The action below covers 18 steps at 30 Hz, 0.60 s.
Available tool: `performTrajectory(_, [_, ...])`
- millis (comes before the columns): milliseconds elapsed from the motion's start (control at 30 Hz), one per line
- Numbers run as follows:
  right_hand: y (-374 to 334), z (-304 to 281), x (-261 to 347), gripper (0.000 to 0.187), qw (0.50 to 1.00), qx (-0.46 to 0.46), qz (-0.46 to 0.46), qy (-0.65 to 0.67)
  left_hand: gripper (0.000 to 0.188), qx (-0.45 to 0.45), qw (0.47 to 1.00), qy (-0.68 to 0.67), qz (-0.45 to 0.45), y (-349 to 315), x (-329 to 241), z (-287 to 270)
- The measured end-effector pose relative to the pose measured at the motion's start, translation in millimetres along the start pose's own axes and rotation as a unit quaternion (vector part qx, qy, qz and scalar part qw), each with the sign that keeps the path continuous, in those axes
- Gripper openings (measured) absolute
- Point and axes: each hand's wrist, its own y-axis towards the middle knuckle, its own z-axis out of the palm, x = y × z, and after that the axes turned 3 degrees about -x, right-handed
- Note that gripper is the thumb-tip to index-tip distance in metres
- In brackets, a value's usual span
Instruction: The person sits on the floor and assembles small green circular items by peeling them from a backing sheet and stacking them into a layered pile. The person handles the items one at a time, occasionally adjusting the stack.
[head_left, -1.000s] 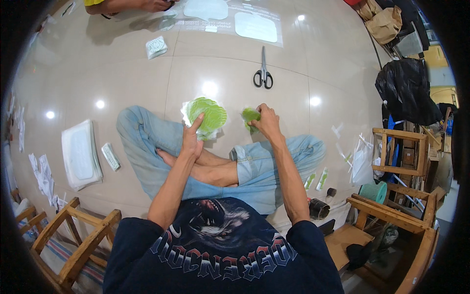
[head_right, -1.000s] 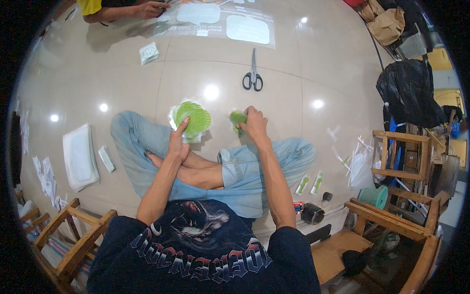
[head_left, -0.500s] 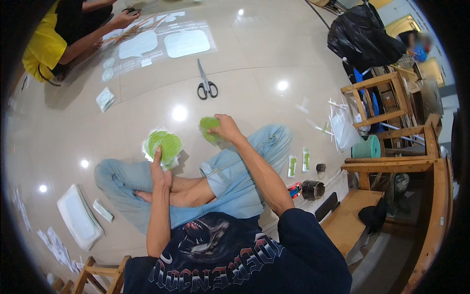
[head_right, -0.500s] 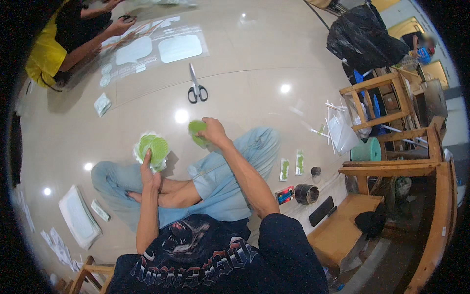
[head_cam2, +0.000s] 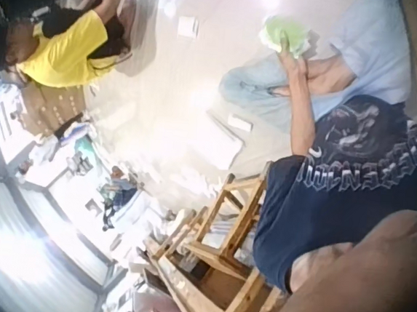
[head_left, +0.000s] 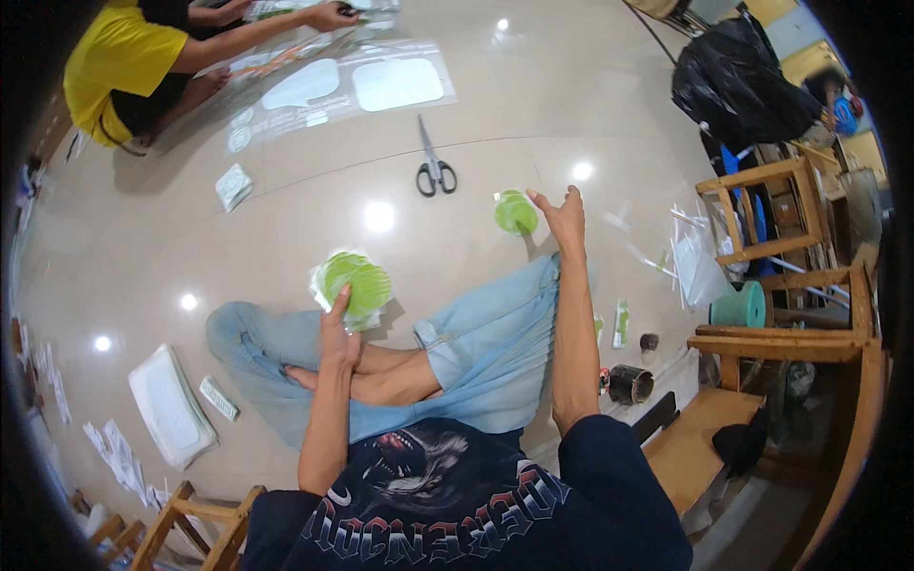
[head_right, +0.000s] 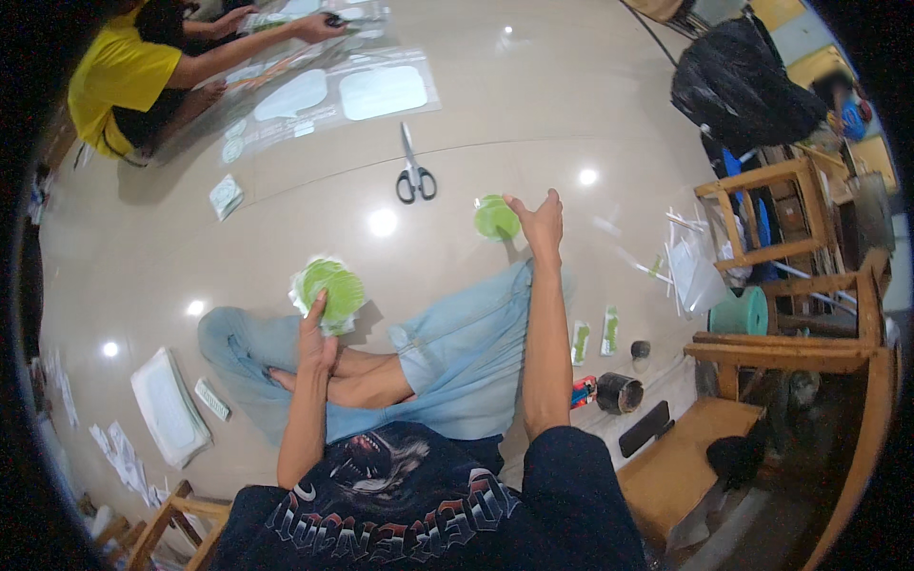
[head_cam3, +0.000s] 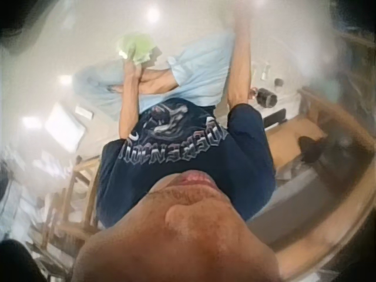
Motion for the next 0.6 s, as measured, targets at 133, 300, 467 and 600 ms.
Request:
performTrajectory(133, [-73, 23, 65, 0.053, 0.905, 0.234, -0.021, 0.354, 0.047, 0.014, 1.000, 0.003, -0.008, 3, 6, -9])
performTrajectory(300, [-192, 57, 113, 0.028, 0.810, 0.390, 0.013, 0.437, 0.048, 0.034, 0.999, 0.027, 0.019, -3, 1, 5])
performTrajectory(467, [-188, 53, 116, 0.020, 0.808, 0.430, 0.047, 0.399, 0.049, 0.036, 0.999, 0.022, 0.009, -3, 0, 0])
performTrajectory(600, [-182, 56, 104, 0.025, 0.820, 0.411, 0.046, 0.396, 0.052, 0.055, 0.998, 0.021, 0.009, -5, -5, 2])
